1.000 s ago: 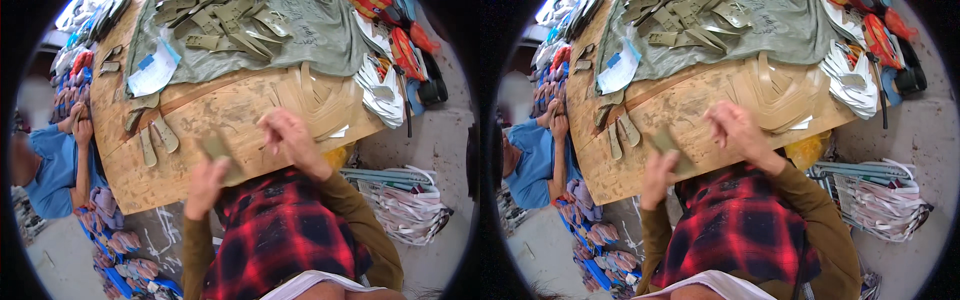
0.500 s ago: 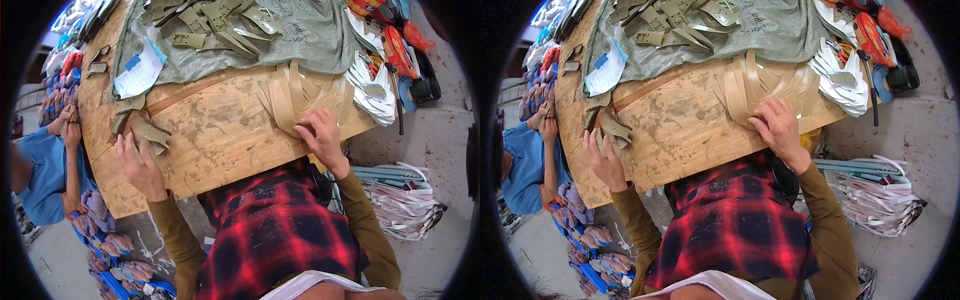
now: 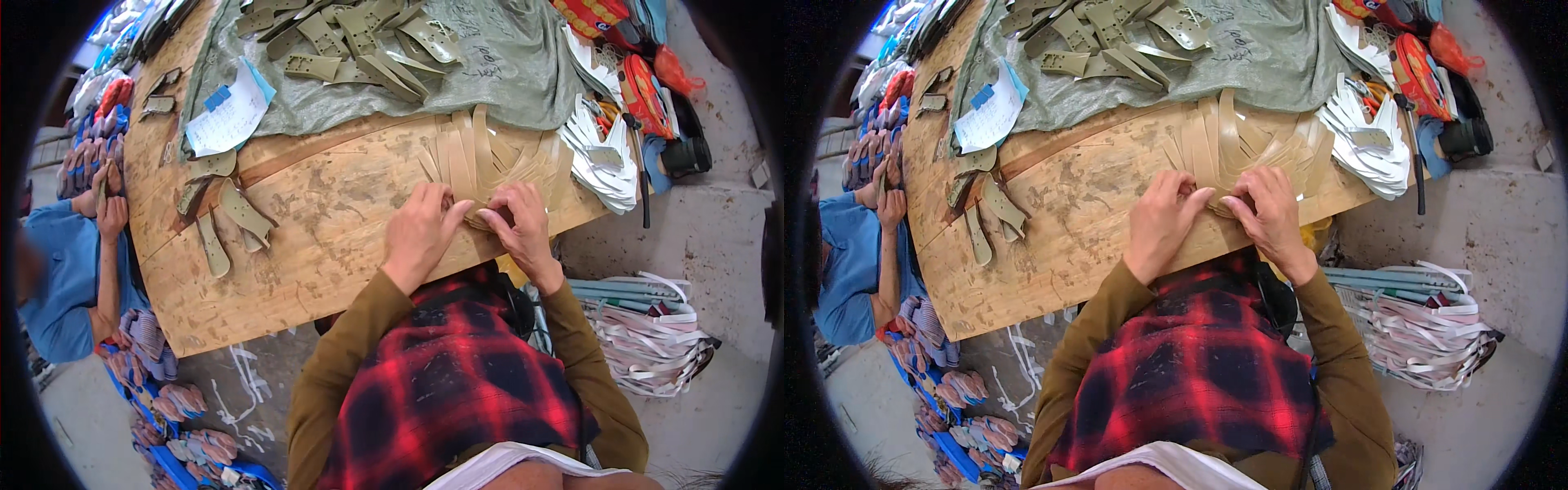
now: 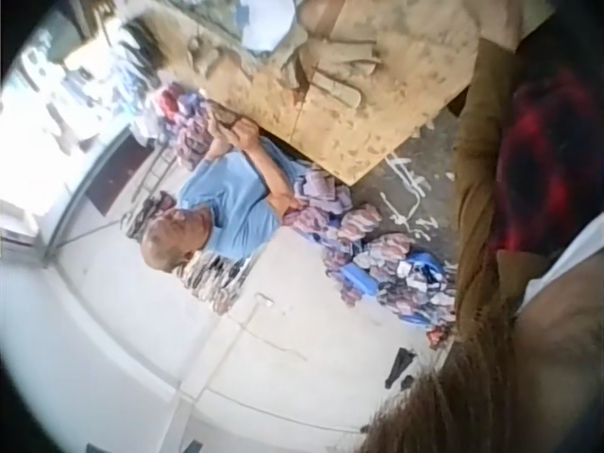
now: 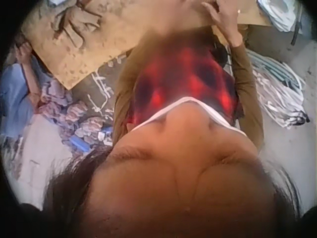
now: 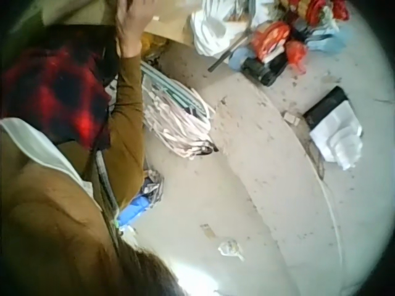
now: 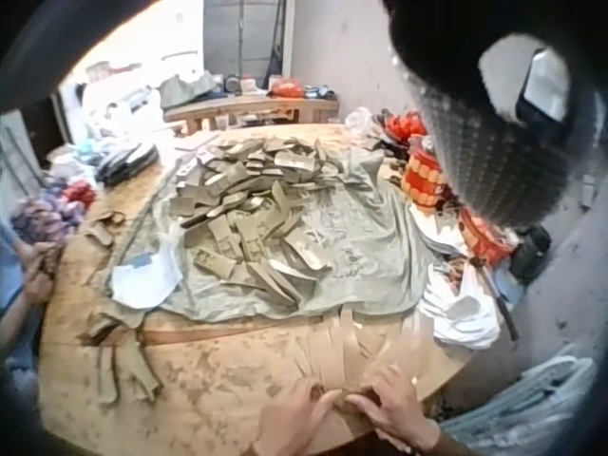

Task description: The person repeatedly picks up small beige leather-like shoe parts from a pile on a wooden table, folds them, and places them into a brown shoe last. The person handles the parts one at a time, manipulating them with both hands to fit them into the mold.

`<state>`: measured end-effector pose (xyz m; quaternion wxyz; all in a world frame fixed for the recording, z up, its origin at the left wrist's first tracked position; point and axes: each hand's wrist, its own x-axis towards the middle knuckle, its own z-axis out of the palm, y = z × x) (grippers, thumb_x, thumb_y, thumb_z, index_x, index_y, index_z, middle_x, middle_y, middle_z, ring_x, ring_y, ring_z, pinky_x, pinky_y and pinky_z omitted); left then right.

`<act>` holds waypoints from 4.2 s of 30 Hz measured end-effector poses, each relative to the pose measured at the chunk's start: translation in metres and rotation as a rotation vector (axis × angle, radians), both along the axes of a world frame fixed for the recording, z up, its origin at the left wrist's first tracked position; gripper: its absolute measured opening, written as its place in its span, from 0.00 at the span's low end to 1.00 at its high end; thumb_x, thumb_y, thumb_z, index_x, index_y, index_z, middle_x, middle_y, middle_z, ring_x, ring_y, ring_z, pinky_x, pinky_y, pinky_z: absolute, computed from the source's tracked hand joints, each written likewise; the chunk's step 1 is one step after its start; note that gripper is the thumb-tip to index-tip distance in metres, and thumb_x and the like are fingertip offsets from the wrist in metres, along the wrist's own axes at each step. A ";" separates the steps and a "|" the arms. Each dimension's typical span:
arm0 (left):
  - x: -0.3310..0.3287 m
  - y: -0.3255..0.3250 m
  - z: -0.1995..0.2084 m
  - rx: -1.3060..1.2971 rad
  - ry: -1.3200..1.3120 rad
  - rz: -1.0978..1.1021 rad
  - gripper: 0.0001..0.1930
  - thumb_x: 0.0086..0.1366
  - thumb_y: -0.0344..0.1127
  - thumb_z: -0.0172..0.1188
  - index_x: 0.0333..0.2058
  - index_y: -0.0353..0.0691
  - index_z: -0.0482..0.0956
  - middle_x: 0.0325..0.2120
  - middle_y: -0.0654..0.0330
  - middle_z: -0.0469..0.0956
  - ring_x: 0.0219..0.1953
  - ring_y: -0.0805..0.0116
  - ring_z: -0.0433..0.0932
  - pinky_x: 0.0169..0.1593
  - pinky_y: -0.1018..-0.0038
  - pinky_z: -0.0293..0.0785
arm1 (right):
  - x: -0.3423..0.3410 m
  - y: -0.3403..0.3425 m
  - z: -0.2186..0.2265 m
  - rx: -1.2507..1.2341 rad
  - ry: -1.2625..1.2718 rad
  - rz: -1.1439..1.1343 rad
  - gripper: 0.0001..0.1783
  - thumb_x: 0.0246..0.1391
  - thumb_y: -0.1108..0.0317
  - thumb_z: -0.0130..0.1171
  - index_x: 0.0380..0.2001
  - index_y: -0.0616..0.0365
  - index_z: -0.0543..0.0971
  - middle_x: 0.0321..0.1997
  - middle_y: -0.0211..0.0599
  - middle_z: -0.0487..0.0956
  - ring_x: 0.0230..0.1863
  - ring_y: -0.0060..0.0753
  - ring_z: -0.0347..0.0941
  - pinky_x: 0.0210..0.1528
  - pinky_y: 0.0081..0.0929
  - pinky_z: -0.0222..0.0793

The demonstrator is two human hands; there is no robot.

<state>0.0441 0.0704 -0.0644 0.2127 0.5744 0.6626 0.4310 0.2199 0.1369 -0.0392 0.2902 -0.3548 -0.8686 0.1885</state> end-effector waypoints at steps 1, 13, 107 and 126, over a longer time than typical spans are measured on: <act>0.002 0.004 -0.002 -0.017 0.005 0.014 0.08 0.60 0.36 0.65 0.33 0.39 0.77 0.28 0.57 0.75 0.28 0.61 0.78 0.30 0.68 0.73 | 0.001 0.001 0.000 0.008 -0.007 0.008 0.12 0.44 0.72 0.67 0.29 0.58 0.74 0.32 0.37 0.73 0.36 0.44 0.68 0.40 0.36 0.64; -0.006 -0.005 0.005 0.077 -0.441 -0.092 0.07 0.63 0.28 0.62 0.34 0.35 0.71 0.34 0.55 0.78 0.31 0.72 0.78 0.31 0.74 0.74 | 0.010 0.008 0.025 -0.201 0.191 -0.091 0.16 0.51 0.67 0.64 0.42 0.59 0.77 0.44 0.40 0.75 0.48 0.42 0.71 0.53 0.34 0.64; -0.097 -0.043 0.052 0.140 -1.602 0.175 0.09 0.72 0.36 0.52 0.45 0.40 0.74 0.43 0.62 0.79 0.42 0.68 0.80 0.40 0.65 0.82 | -0.124 0.225 0.019 0.227 -0.216 -0.082 0.21 0.59 0.57 0.56 0.48 0.62 0.75 0.45 0.51 0.76 0.48 0.53 0.72 0.48 0.44 0.69; -0.125 -0.053 0.082 0.173 -1.250 0.252 0.14 0.72 0.31 0.47 0.53 0.35 0.70 0.49 0.50 0.77 0.47 0.67 0.80 0.40 0.71 0.84 | -0.149 0.065 0.006 -0.259 0.007 0.517 0.17 0.53 0.69 0.59 0.46 0.59 0.77 0.39 0.44 0.78 0.41 0.47 0.74 0.43 0.34 0.68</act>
